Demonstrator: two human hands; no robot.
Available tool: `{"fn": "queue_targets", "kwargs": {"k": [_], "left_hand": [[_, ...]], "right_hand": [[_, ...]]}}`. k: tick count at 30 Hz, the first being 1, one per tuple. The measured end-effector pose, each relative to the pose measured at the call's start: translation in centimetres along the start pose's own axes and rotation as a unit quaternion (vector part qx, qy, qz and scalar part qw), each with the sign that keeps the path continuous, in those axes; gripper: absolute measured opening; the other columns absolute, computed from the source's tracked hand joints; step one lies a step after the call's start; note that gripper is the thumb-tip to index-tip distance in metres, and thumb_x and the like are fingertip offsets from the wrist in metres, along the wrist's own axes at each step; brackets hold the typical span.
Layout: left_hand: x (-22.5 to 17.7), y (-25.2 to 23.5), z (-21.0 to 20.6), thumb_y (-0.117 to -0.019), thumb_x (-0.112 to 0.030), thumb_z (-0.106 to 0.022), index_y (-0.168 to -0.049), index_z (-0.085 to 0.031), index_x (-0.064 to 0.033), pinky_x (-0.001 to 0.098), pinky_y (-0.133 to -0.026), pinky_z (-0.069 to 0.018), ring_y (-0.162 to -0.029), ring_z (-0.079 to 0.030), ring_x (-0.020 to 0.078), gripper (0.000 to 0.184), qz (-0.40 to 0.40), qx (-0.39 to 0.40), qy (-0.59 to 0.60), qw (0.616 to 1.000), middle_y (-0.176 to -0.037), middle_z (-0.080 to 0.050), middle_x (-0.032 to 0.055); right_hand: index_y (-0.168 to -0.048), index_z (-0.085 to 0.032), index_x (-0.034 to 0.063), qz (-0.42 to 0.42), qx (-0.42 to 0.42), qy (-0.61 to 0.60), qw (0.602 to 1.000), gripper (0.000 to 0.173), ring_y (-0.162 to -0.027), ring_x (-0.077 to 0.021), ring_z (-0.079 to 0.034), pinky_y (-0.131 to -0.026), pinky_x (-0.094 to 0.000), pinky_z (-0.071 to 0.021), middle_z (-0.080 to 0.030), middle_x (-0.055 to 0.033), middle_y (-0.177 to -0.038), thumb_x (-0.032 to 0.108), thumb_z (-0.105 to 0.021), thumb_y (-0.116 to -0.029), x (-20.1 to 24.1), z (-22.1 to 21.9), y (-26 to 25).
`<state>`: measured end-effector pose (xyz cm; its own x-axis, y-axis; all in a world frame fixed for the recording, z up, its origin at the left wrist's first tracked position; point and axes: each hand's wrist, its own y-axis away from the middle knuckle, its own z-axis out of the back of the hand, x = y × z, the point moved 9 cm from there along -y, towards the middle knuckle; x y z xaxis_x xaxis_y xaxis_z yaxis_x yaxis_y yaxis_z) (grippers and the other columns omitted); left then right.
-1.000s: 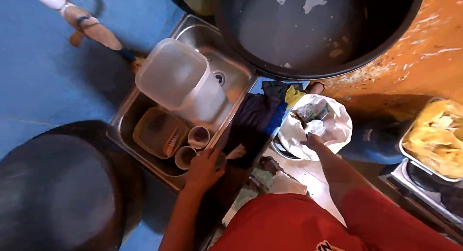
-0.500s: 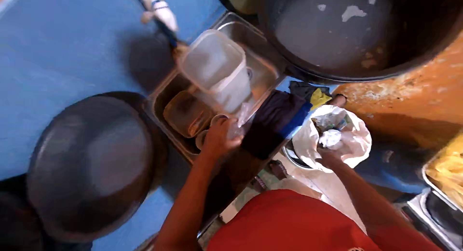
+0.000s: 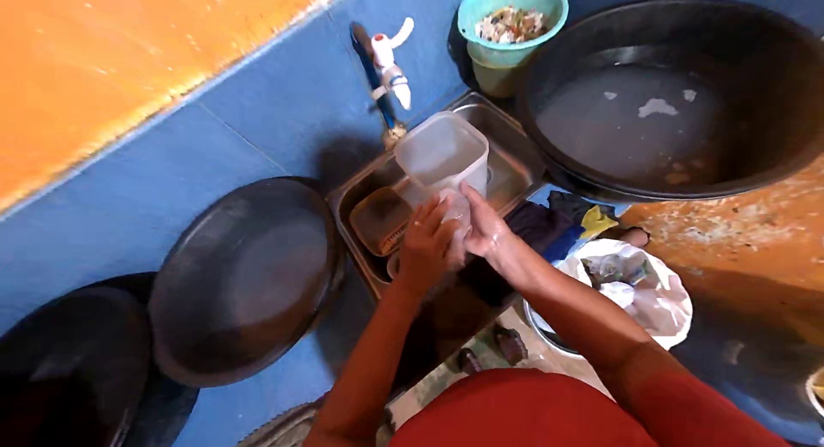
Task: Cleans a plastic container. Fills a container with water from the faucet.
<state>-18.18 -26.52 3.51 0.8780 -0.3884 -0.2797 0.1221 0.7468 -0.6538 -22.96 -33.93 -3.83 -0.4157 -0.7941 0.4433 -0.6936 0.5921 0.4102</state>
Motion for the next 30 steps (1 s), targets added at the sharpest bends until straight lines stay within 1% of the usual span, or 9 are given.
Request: {"fn": "queue_targets", "kwargs": {"k": [4,8,10,16,20,22,24,26,30], "left_hand": [[1.7,1.1,1.1,-0.0868,-0.027,-0.077,-0.131,-0.061,0.0044,0.0535,-0.097,-0.0542,-0.115,-0.065,0.0381,0.057,0.201,0.036,-0.020,0.979,-0.125,-0.066,0.0243],[4.4,1.1,0.7,-0.1048,-0.032,-0.059,-0.145,-0.045,0.0005,0.0588,-0.092,-0.0547,-0.104,-0.069,0.0401,0.054,0.432,0.116,0.028,0.894,-0.116,-0.068,0.0258],[5.0,0.8,0.5,-0.1080,-0.036,-0.052,-0.140,-0.050,0.0027,0.0626,-0.097,-0.0513,-0.110,-0.067,0.0440,0.050,0.477,0.167,-0.010,0.863,-0.119,-0.067,0.0278],[3.9,-1.4,-0.2,-0.1123,-0.034,-0.039,-0.121,-0.063,0.0047,0.0639,-0.092,-0.0516,-0.106,-0.068,0.0462,0.046,0.416,0.261,-0.104,0.865,-0.111,-0.068,0.0283],[4.3,-3.2,-1.0,-0.1125,-0.027,-0.037,-0.123,-0.062,0.0055,0.0623,-0.095,-0.0507,-0.113,-0.066,0.0455,0.042,0.420,0.291,-0.128,0.850,-0.118,-0.067,0.0292],[5.1,-4.1,-1.5,-0.1083,-0.017,-0.046,-0.129,-0.060,0.0050,0.0622,-0.098,-0.0505,-0.119,-0.063,0.0447,0.033,0.429,0.309,-0.129,0.839,-0.131,-0.062,0.0280],[6.1,-4.7,-2.3,-0.1050,-0.014,-0.052,-0.128,-0.061,0.0055,0.0627,-0.097,-0.0510,-0.118,-0.063,0.0450,0.032,0.408,0.317,-0.135,0.845,-0.127,-0.064,0.0281],[6.7,-5.0,-3.0,-0.1056,-0.013,-0.050,-0.132,-0.059,0.0060,0.0627,-0.099,-0.0499,-0.121,-0.062,0.0456,0.033,0.395,0.327,-0.136,0.848,-0.130,-0.062,0.0285],[7.3,-5.3,-3.6,-0.1056,-0.013,-0.051,-0.138,-0.057,0.0028,0.0640,-0.101,-0.0485,-0.124,-0.059,0.0476,0.036,0.393,0.301,-0.116,0.861,-0.135,-0.059,0.0296]], "right_hand": [[-0.118,-0.054,0.0114,0.085,-0.015,-0.001,0.996,0.036,-0.082,-0.0162,-0.065,-0.071,-0.0317,-0.0570,-0.063,-0.0062,-0.095,0.043,-0.041,-0.1081,1.5,-1.1,-2.9],[-0.110,-0.057,0.0116,0.088,-0.016,0.019,0.996,0.041,-0.070,-0.0143,-0.064,-0.055,-0.0263,-0.0514,-0.067,-0.0070,-0.090,0.046,-0.035,-0.1058,0.7,-2.8,-3.9],[-0.113,-0.058,0.0100,0.092,-0.012,0.016,0.996,0.043,-0.077,-0.0165,-0.066,-0.063,-0.0298,-0.0540,-0.067,-0.0081,-0.092,0.046,-0.035,-0.1071,0.3,-3.6,-4.0],[-0.129,-0.055,0.0082,0.075,-0.021,0.046,0.996,0.069,-0.088,-0.0202,-0.066,-0.076,-0.0378,-0.0559,-0.067,-0.0100,-0.103,0.068,-0.029,-0.1038,0.7,-3.8,-4.9],[-0.119,-0.057,0.0064,0.089,-0.014,0.057,0.994,0.062,-0.078,-0.0165,-0.066,-0.071,-0.0338,-0.0573,-0.066,-0.0070,-0.092,0.063,-0.033,-0.1057,1.2,-3.7,-5.0],[-0.120,-0.060,0.0043,0.085,-0.024,0.103,0.991,0.062,-0.084,-0.0162,-0.067,-0.075,-0.0360,-0.0580,-0.068,-0.0080,-0.095,0.061,-0.042,-0.1039,0.3,-3.7,-4.6],[-0.116,-0.062,0.0031,0.086,-0.042,0.111,0.989,0.051,-0.085,-0.0185,-0.066,-0.077,-0.0398,-0.0576,-0.068,-0.0100,-0.094,0.052,-0.051,-0.1041,0.1,-3.4,-4.7],[-0.110,-0.062,0.0038,0.093,-0.065,0.111,0.987,0.042,-0.079,-0.0178,-0.064,-0.072,-0.0389,-0.0561,-0.065,-0.0086,-0.089,0.044,-0.048,-0.1072,0.6,-3.1,-5.2],[-0.117,-0.060,0.0020,0.085,-0.072,0.121,0.986,0.039,-0.083,-0.0188,-0.064,-0.075,-0.0390,-0.0555,-0.066,-0.0102,-0.095,0.038,-0.046,-0.1090,1.6,-2.8,-6.5]]}}
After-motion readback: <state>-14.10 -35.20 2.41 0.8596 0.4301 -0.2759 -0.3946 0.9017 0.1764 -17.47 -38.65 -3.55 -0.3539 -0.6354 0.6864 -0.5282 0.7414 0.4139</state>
